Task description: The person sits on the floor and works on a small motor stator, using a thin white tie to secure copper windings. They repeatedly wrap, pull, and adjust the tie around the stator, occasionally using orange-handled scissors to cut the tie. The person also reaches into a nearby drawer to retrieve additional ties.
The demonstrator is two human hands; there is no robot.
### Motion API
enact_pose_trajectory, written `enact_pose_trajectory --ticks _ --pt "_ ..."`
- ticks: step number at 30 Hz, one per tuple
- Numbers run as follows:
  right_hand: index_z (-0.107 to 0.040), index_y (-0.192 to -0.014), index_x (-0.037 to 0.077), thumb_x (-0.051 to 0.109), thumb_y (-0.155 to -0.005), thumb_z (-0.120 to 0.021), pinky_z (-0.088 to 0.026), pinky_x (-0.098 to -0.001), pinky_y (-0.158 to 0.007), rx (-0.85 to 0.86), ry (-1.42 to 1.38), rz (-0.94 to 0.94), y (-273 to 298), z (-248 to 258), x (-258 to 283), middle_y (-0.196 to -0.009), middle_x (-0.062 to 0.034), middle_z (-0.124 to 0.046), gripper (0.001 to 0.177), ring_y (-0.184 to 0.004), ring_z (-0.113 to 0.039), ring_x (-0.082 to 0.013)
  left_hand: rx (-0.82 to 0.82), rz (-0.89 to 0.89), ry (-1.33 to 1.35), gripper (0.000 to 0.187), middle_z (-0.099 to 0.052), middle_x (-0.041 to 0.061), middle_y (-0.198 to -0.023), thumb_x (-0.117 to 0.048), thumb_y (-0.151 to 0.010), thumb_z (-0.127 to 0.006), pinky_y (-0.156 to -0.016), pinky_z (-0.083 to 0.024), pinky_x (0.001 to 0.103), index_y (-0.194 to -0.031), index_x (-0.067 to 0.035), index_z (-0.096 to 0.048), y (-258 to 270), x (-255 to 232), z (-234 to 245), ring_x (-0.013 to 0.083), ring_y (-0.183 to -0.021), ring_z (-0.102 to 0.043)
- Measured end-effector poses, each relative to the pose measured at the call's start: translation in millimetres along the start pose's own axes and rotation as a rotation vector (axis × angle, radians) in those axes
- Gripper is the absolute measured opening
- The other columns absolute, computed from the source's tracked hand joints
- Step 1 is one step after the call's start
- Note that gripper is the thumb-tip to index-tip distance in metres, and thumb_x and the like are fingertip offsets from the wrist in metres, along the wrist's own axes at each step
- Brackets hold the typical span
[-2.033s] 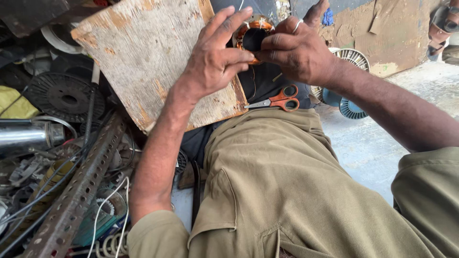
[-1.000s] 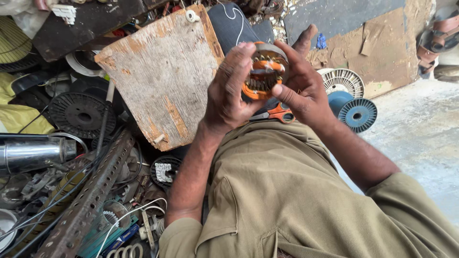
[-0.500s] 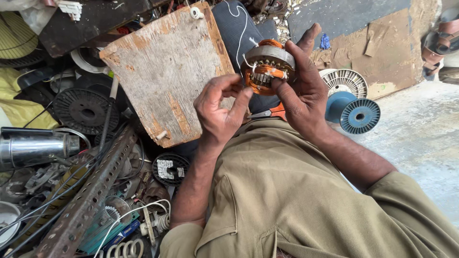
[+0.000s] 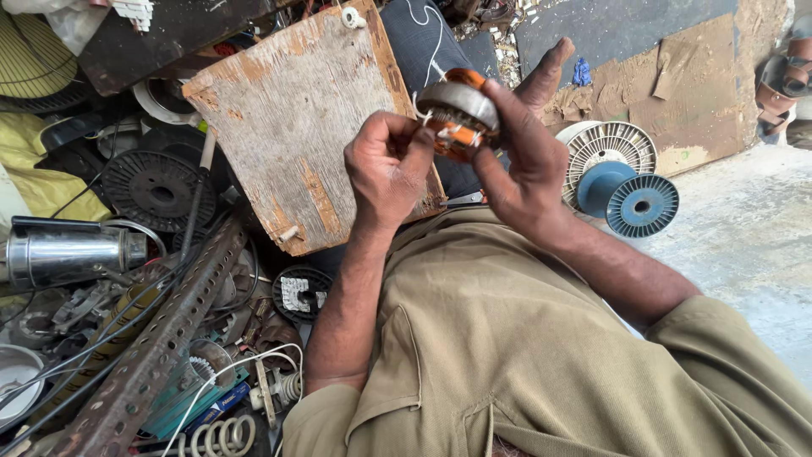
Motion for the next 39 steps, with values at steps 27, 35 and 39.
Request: enact_pose_trajectory --ticks 27,35,39 --pt "-0.068 -0.085 -0.001 0.015 -0.109 -0.057 -0.046 -0.0258 -0.056 -0.080 0.248 -0.349 -6 10 -20 -0.071 -0.0037 -0.067 0.031 -0.063 -0.060 -0.0083 -0.086 -0.330 -0.137 0.034 -0.062 0.010 -0.112 -0.002 -0.096 -0.077 -0.078 -0.070 0.025 -0.125 -0.001 -0.058 17 -32 -11 0.0168 -0.097 -0.075" --pt "-0.051 -0.130 -0.004 0.013 -0.109 -0.064 -0.059 -0.0275 -0.090 0.042 0.039 -0.214 -14 18 -26 -0.114 -0.0106 -0.067 0.030 -0.100 -0.069 -0.0127 -0.095 -0.369 -0.161 0.033 -0.062 0.009 -0.113 -0.002 -0.098 -0.075 -0.080 -0.069 0.026 -0.125 -0.001 -0.057 15 -31 -6 0.0157 -0.093 -0.075" --pt "-0.047 -0.151 -0.004 0.013 -0.111 -0.060 -0.059 -0.0280 -0.093 0.070 -0.184 -0.310 -16 10 -30 -0.127 -0.0106 -0.068 0.045 -0.106 -0.069 -0.0142 -0.087 -0.362 -0.114 0.032 -0.061 0.010 -0.111 -0.001 -0.096 -0.074 -0.082 -0.071 0.028 -0.124 0.000 -0.058 15 -34 -5 0.0168 -0.096 -0.075"
Point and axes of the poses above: each hand's wrist, its own y-axis away from the middle knuckle, its own z-axis out of the back of the hand, x = y × z, the point moved 4 cm from there along -y, towards the middle knuckle
